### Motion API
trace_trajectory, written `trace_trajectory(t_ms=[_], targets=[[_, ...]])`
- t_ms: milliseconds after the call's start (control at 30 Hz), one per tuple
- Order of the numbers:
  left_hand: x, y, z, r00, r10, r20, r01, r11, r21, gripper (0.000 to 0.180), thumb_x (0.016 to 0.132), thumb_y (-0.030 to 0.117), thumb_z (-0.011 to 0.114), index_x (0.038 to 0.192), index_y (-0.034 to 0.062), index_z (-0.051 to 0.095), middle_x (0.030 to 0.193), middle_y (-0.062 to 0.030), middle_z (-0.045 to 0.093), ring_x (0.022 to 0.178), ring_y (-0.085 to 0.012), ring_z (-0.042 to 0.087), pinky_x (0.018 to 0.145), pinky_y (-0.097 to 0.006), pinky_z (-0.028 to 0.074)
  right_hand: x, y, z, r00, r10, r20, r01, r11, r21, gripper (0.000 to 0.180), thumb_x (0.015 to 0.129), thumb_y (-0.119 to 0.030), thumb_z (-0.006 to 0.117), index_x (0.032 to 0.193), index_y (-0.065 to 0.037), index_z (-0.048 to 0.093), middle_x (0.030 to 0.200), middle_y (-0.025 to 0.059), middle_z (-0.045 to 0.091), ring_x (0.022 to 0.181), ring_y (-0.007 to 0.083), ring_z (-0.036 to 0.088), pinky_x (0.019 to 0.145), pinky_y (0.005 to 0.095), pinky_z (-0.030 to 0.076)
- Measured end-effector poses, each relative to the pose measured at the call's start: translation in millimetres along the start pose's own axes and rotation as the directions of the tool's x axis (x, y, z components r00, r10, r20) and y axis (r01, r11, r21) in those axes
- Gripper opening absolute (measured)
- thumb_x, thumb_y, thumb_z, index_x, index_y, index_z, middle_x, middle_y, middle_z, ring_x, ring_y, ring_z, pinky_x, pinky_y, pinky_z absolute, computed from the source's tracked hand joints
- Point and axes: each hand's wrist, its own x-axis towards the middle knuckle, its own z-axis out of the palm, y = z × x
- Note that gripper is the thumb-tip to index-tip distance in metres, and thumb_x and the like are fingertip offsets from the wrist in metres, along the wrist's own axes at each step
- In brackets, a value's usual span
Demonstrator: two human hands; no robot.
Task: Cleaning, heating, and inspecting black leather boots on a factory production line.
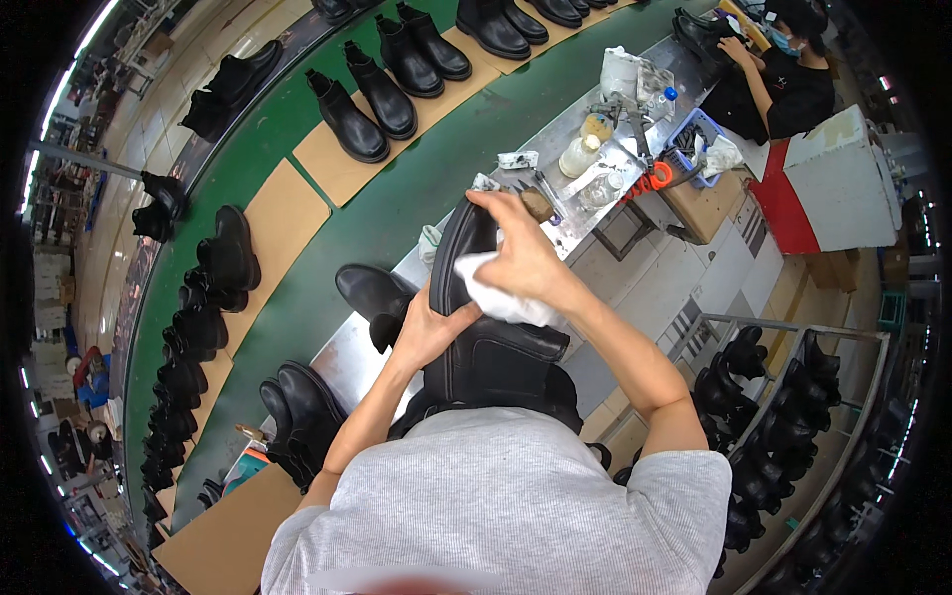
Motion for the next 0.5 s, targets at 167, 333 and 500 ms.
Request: trace_trajectory(t_ms=[167, 333, 500], targets=[[0, 10, 1, 0.999, -0.028, 0.03, 0.029, 0.999, -0.024, 0.078, 0.072, 0.026, 0.072, 0.136, 0.0001, 0.035, 0.115, -0.019, 0.059, 0.106, -0.0243, 0.059, 0.091, -0.033, 0.044, 3, 14, 0, 0.978, -0.202, -0.051, 0.184, 0.954, -0.237, 0.089, 0.052, 0.001, 0.061, 0.137, -0.006, 0.036, 0.138, 0.0193, 0.031, 0.112, 0.0275, 0.051, 0.075, 0.0283, 0.048], [0, -2, 3, 0.998, 0.056, -0.034, -0.056, 0.998, -0.014, 0.071, 0.072, 0.024, 0.072, 0.131, -0.001, 0.04, 0.11, -0.0175, 0.061, 0.102, -0.0231, 0.06, 0.089, -0.033, 0.044, -5, 4, 6, 0.995, -0.085, -0.056, 0.084, 0.996, -0.029, 0.083, 0.055, 0.003, 0.06, 0.135, -0.006, 0.04, 0.136, 0.0188, 0.036, 0.104, 0.0239, 0.055, 0.067, 0.0267, 0.049], [1, 9, 2, 0.999, -0.021, 0.029, 0.023, 0.998, -0.061, 0.072, 0.072, 0.024, 0.073, 0.131, -0.0001, 0.041, 0.111, -0.018, 0.061, 0.104, -0.0231, 0.059, 0.09, -0.033, 0.044, 2, 6, -2, 0.996, -0.068, -0.052, 0.067, 0.997, -0.022, 0.081, 0.053, 0.004, 0.058, 0.132, -0.006, 0.043, 0.137, 0.0204, 0.036, 0.117, 0.0249, 0.048, 0.073, 0.0257, 0.049]])
